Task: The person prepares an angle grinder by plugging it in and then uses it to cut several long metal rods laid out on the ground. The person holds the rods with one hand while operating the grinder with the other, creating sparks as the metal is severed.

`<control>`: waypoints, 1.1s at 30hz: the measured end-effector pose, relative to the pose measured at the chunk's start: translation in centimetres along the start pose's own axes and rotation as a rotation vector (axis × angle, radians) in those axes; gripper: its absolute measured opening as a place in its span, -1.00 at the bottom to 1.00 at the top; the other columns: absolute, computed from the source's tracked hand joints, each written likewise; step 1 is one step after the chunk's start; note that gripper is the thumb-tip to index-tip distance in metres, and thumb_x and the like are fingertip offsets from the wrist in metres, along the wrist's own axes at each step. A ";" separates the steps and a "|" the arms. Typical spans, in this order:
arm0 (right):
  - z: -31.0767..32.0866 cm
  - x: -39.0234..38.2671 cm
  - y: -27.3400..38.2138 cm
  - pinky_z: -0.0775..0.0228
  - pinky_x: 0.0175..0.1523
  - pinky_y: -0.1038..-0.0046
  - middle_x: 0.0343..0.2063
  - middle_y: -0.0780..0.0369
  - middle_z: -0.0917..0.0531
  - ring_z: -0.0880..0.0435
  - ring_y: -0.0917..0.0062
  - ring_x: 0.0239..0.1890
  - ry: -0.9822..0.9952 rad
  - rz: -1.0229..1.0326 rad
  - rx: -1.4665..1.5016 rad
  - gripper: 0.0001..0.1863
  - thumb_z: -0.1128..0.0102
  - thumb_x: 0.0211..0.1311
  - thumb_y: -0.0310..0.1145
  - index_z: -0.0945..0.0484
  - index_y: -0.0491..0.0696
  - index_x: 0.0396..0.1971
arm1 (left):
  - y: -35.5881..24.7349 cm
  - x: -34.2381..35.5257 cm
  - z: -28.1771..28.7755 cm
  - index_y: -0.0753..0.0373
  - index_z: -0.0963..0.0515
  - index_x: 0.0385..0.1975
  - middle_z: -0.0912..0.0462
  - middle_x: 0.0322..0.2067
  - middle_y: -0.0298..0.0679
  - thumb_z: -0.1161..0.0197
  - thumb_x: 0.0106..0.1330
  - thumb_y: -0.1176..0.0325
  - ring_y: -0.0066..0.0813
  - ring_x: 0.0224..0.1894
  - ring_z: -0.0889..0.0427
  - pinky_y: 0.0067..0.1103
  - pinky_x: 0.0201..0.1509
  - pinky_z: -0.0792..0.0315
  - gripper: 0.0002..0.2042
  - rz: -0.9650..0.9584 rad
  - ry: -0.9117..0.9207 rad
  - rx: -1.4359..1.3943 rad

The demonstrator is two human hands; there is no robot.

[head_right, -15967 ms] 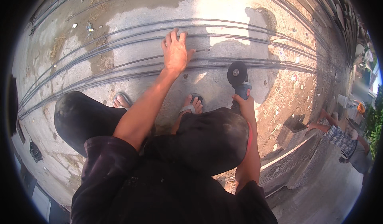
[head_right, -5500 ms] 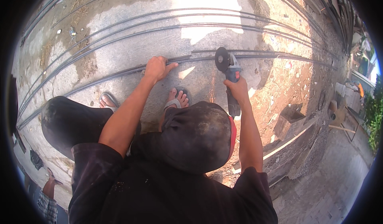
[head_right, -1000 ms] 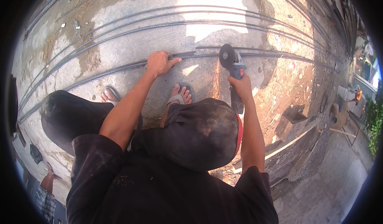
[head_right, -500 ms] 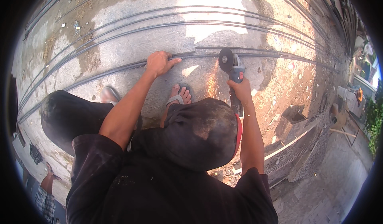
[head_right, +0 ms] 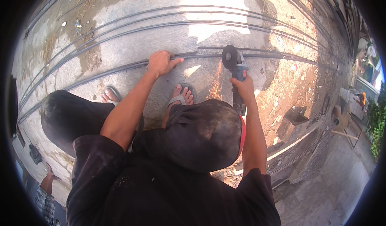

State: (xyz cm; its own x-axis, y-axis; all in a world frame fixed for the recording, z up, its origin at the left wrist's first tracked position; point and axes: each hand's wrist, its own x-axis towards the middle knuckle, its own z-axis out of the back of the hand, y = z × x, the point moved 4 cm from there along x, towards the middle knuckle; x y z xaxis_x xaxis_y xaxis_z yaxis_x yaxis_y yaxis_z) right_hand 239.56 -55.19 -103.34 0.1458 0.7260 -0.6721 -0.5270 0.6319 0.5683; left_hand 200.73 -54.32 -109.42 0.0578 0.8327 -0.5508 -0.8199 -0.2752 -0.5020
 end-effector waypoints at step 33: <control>1.5 -2.9 0.1 -0.61 -0.39 0.39 -0.41 0.20 -0.69 -0.70 0.46 -0.55 -0.087 -0.026 0.219 -0.65 -0.53 0.17 -0.34 -0.62 -0.21 -0.16 | -2.4 0.6 4.9 0.24 -0.83 -0.21 -0.85 -0.26 -0.05 -0.38 0.38 -0.27 -0.10 -0.13 -0.83 -0.22 -0.03 -0.66 -0.43 0.082 0.006 -0.050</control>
State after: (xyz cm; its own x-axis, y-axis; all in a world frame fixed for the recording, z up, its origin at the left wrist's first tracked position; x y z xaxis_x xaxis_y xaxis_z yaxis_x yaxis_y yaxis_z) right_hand 240.35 -56.81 -100.67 0.2337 0.7230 -0.6501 -0.3290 0.6880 0.6469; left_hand 199.94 -50.75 -105.27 -0.0047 0.8032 -0.5957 -0.7928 -0.3660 -0.4873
